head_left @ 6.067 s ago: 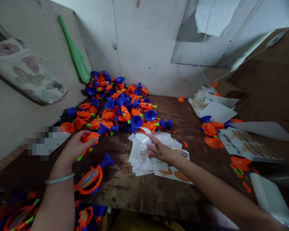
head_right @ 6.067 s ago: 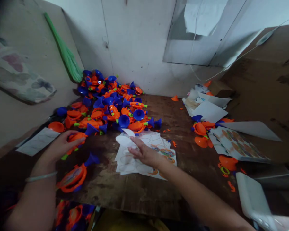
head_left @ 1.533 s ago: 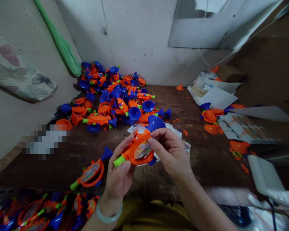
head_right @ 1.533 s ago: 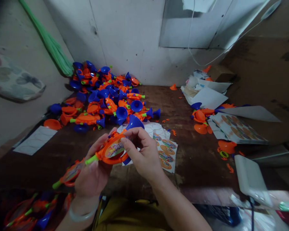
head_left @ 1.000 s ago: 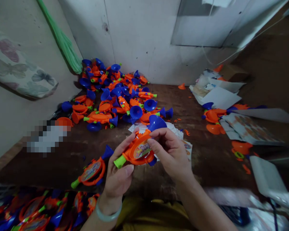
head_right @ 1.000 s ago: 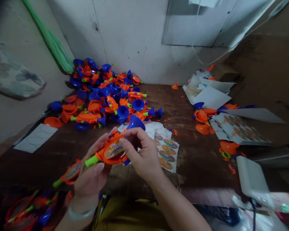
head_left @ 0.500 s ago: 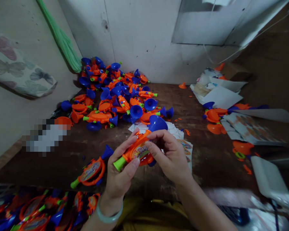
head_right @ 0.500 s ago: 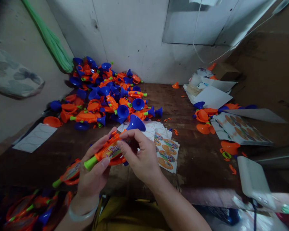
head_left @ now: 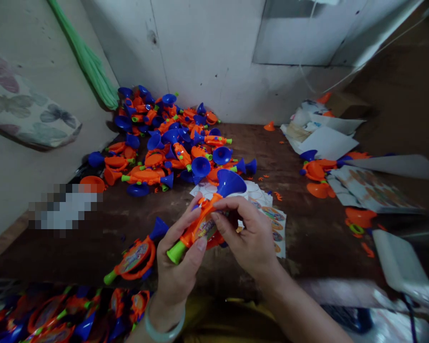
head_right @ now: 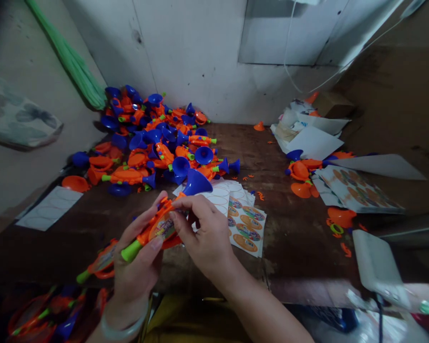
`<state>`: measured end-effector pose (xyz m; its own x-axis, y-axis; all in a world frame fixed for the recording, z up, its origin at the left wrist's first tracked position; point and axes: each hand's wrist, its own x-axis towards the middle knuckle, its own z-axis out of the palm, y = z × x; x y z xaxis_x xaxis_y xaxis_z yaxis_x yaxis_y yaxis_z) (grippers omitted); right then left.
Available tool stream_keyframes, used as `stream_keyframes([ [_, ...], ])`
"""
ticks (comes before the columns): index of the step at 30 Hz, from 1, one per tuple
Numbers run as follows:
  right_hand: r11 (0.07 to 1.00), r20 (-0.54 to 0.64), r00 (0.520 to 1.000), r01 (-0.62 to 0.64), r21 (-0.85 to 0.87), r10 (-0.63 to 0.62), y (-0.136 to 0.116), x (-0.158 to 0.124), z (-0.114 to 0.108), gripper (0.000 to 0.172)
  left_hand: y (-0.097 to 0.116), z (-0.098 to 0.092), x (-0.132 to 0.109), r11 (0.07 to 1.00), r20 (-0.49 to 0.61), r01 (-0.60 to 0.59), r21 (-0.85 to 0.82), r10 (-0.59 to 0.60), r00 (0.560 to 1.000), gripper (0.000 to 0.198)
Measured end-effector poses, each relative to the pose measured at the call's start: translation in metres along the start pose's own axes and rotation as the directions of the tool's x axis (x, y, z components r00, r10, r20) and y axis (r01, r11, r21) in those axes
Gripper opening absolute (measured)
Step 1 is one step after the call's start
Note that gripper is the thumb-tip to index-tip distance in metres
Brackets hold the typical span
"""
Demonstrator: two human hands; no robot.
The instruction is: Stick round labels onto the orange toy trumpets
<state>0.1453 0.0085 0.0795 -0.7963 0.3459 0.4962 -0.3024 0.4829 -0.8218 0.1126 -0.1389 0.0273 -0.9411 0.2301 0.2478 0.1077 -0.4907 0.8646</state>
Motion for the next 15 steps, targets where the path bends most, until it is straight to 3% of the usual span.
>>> stream_keyframes([
  [4, 0.976, -0.01, 0.989, 0.143, -0.163, -0.147, 0.003, -0.001, 0.001, 0.016, -0.002, 0.001, -0.005, 0.999, -0.031, -0.019, 0.035, 0.02, 0.999, 0.047],
  [6, 0.935, -0.114, 0.97, 0.172, -0.311, -0.217, 0.013, 0.004, -0.005, 0.038, -0.002, 0.002, -0.006, 0.999, -0.031, -0.027, 0.03, 0.028, 0.999, 0.046],
  [8, 0.888, -0.255, 0.932, 0.123, -0.443, -0.256, 0.033, 0.01, -0.02, 0.064, 0.003, 0.0, -0.003, 0.999, -0.049, -0.047, 0.028, 0.048, 0.998, 0.042],
  [9, 0.871, -0.299, 0.919, 0.088, -0.483, -0.258, 0.046, 0.011, -0.032, 0.07, 0.007, -0.005, -0.001, 0.997, -0.086, -0.067, 0.044, 0.071, 0.994, 0.04],
  [12, 0.858, -0.26, 0.957, -0.023, -0.513, -0.129, 0.089, 0.003, -0.074, 0.06, 0.022, -0.037, 0.01, 0.98, -0.34, -0.088, 0.177, 0.145, 0.929, 0.037],
  [14, 0.772, -0.141, 0.988, -0.139, -0.621, 0.064, 0.113, -0.012, -0.101, 0.052, 0.029, -0.074, 0.016, 0.964, -0.508, 0.019, 0.265, 0.123, 0.852, 0.044],
  [15, 0.697, -0.096, 0.977, -0.205, -0.688, 0.193, 0.123, -0.02, -0.111, 0.055, 0.03, -0.094, 0.018, 0.946, -0.551, 0.067, 0.318, 0.127, 0.825, 0.047],
])
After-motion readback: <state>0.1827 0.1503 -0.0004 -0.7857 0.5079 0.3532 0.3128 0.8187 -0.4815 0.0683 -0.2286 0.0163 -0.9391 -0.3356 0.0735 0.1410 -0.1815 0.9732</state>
